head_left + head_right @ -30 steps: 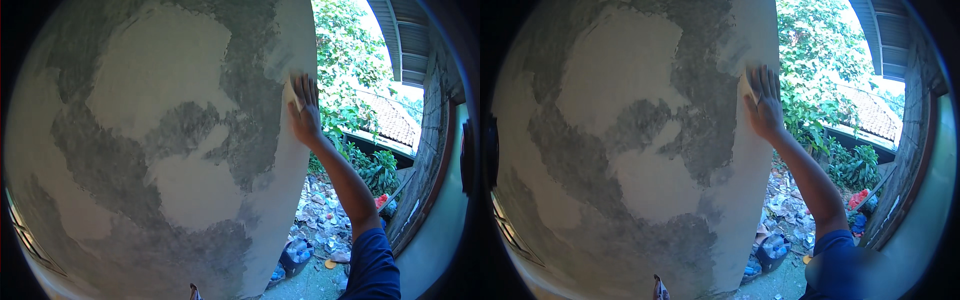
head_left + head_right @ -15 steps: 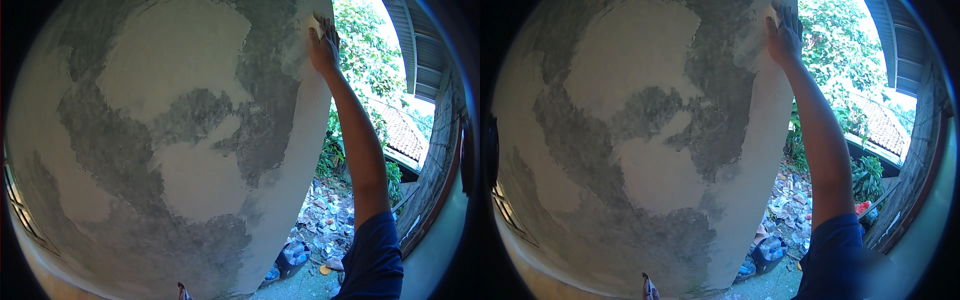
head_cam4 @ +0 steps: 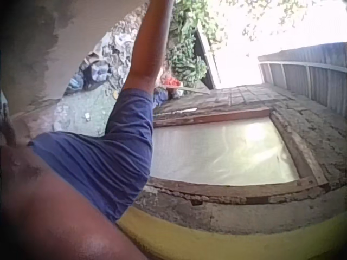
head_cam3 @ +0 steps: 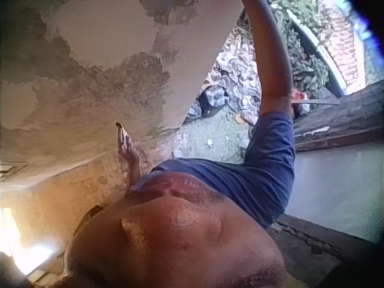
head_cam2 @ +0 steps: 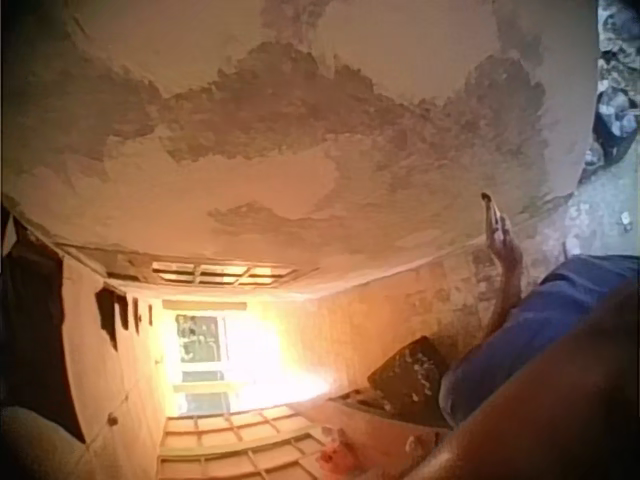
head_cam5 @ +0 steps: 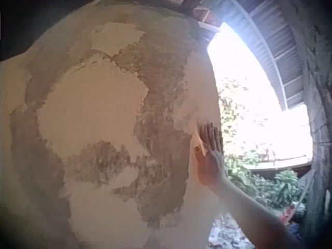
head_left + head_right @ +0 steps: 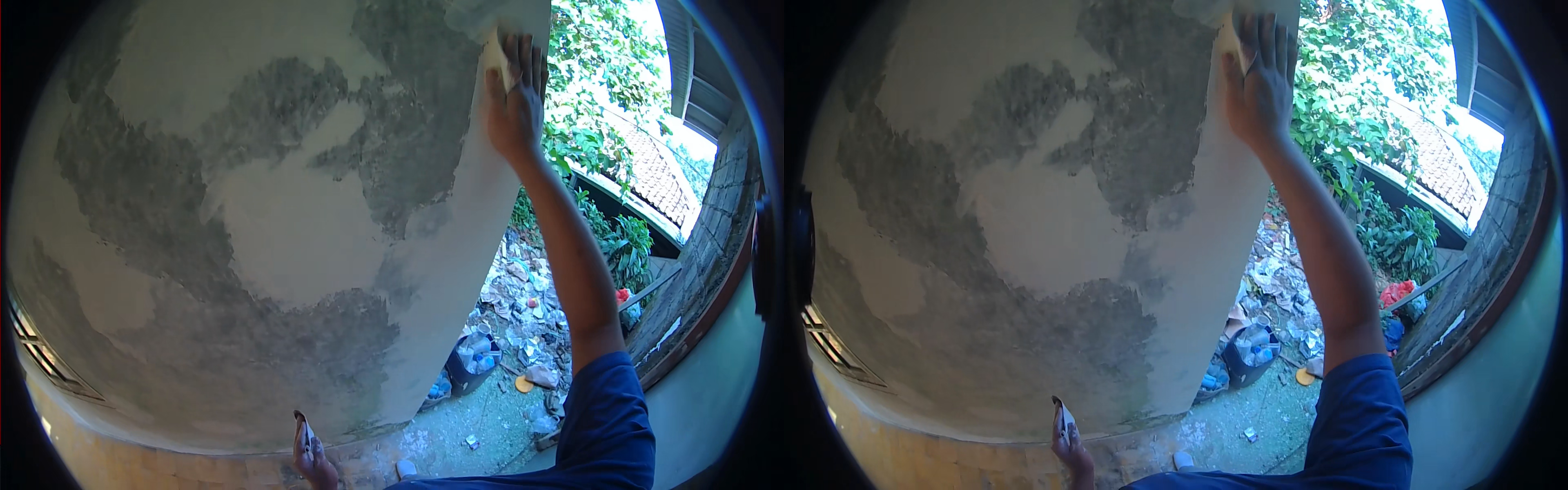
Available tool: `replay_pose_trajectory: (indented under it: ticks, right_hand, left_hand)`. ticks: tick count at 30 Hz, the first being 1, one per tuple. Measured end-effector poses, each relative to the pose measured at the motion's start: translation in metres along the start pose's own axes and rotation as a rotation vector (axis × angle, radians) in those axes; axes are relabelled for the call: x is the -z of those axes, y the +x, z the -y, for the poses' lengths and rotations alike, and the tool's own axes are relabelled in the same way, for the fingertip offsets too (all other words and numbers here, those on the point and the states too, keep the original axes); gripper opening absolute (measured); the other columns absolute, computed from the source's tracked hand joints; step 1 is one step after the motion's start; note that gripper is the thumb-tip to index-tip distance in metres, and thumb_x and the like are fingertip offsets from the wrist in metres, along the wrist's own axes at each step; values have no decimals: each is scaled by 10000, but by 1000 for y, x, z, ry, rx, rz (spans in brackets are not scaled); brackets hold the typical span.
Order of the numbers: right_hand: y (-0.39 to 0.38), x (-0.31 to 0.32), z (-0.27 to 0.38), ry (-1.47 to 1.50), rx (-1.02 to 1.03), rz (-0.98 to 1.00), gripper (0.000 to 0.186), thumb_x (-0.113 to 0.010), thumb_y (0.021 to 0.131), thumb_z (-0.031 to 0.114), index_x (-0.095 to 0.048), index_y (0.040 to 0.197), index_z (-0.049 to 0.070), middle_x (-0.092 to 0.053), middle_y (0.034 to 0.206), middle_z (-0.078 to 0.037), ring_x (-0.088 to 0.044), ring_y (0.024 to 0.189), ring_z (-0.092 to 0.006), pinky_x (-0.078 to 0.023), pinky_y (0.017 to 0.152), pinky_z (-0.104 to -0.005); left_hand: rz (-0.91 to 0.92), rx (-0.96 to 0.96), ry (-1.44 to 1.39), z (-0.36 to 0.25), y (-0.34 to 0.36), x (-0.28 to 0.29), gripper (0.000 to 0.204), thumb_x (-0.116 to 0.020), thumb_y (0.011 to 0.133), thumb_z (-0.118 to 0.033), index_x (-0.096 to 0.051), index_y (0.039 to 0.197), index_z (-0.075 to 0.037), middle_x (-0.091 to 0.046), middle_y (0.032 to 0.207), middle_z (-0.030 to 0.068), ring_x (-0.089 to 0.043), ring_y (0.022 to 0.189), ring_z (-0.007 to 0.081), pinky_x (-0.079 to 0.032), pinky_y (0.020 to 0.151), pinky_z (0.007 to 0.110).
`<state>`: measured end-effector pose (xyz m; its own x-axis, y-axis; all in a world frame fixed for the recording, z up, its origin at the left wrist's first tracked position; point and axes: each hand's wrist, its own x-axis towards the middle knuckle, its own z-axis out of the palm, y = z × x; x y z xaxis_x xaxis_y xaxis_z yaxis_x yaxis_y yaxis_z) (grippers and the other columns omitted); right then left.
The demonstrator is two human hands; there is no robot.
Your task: The person sands a wall surface with a sanding sponge, then applies white filler to the wall using a putty knife.
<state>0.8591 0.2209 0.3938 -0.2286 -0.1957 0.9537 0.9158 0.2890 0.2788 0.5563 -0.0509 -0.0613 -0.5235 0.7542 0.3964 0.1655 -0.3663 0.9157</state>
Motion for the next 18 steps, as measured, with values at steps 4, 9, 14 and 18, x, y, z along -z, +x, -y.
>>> replay_pose_trajectory:
  ticks: [4, 9, 14, 18]
  right_hand:
    - [-94, 27, 49, -10, -39, 234, 648, -536, 840, 200, -277, 1410, 32, -228, 1447, -262, -184, 1338, -455, -124, 1099, -533]
    - [-242, 61, 91, 73, -74, 569, 748, -631, 758, 258, -303, 1377, -3, -204, 1432, -302, -145, 1344, -477, -113, 1078, -588]
    - [-205, 57, 78, 75, -75, 526, 744, -645, 758, 249, -313, 1385, 26, -210, 1449, -269, -151, 1348, -466, -106, 1085, -581]
    - [-63, 27, 35, -1, -54, 161, 595, -517, 883, 203, -286, 1403, 29, -228, 1453, -247, -181, 1342, -447, -142, 1104, -507]
  left_hand:
    - [54, -104, 45, -2, 5, 1, 391, -450, 874, -25, -471, 1249, 85, -488, 1306, 204, -448, 1236, 285, -316, 1045, 381]
    - [66, -77, 14, -15, 2, 5, 387, -449, 855, -1, -481, 1228, 95, -483, 1304, 227, -439, 1246, 324, -302, 1062, 406]
    - [23, -62, 86, -17, -6, 21, 389, -442, 866, -2, -474, 1245, 84, -484, 1315, 197, -432, 1254, 290, -308, 1050, 385]
    - [9, -126, 69, -25, -6, 25, 397, -440, 863, 6, -470, 1250, 84, -483, 1317, 195, -437, 1250, 286, -310, 1048, 377]
